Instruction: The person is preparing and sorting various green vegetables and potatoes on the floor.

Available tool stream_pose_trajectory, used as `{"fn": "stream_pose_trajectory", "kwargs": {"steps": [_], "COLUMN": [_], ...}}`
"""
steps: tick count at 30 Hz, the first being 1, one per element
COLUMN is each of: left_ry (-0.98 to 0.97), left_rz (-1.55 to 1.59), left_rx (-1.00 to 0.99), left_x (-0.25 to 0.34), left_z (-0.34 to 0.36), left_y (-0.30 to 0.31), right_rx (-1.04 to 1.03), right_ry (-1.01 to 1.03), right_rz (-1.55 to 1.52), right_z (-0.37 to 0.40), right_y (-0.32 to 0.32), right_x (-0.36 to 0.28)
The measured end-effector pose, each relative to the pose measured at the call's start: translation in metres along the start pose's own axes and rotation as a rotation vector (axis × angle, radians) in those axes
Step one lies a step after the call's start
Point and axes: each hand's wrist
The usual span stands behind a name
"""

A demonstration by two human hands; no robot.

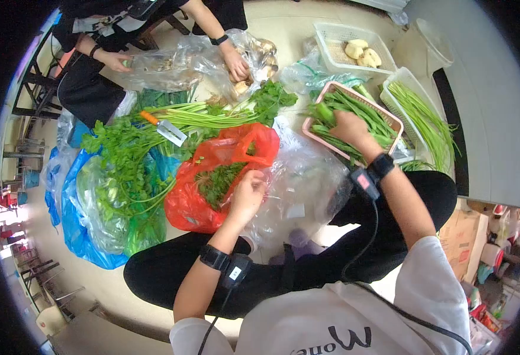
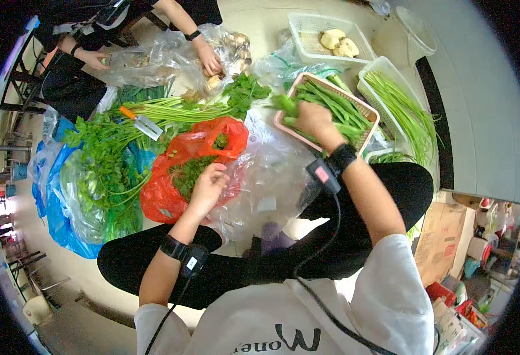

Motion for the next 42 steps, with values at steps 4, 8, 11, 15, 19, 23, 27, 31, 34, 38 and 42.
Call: {"fn": "stream_pose_trajectory", "kwargs": {"steps": [4, 8, 11, 15, 19, 23, 27, 31, 34, 38, 42], "left_ry": [-0.040, -0.016, -0.018, -0.002, 0.010, -0.002, 0.003, -0.065, -0.130, -0.191, -0.125], "left_rz": [-0.137, -0.298, -0.318, -0.306, -0.306, -0.337, -0.365, -0.551, -0.673, -0.805, -0.917], "left_rx": [-0.107, -0.183, -0.189, -0.220, -0.278, -0.284, -0.303, -0.387, -0.500, -0.682, -0.747], "left_x": [0.005, 0.033, 0.032, 0.025, 0.032, 0.035, 0.032, 0.027, 0.006, -0.010, -0.024], "left_z": [0.004, 0.011, 0.011, 0.012, 0.014, 0.016, 0.016, 0.016, 0.018, 0.027, 0.042], "left_y": [-0.005, 0.004, 0.005, 0.000, 0.001, 0.000, 0.001, 0.000, -0.012, -0.025, -0.024], "right_rx": [-0.017, 0.017, 0.085, 0.205, 0.269, 0.253, 0.247, 0.134, -0.256, -0.660, -0.811], "right_ry": [-0.041, -0.013, -0.034, -0.035, 0.025, 0.076, 0.084, 0.442, 0.719, 0.822, 0.648], "right_rz": [0.166, 0.136, 0.147, 0.281, 0.393, 0.470, 0.367, -0.040, -0.309, -0.584, 0.146], "right_z": [-0.062, -0.074, -0.065, -0.050, -0.045, -0.042, -0.033, -0.042, -0.034, 0.026, 0.043], "right_y": [-0.014, -0.033, -0.053, -0.063, -0.068, -0.065, -0.061, -0.060, -0.064, -0.097, -0.193], "right_x": [0.088, 0.140, 0.139, 0.117, 0.115, 0.118, 0.102, 0.064, 0.014, -0.039, 0.002]}}
Point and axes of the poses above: each hand's wrist, its own z-axis away from the middle knuckle, its own y-axis out of the back of the hand, x = y × z, and after that the axes turned 9 degrees about -z, right-handed
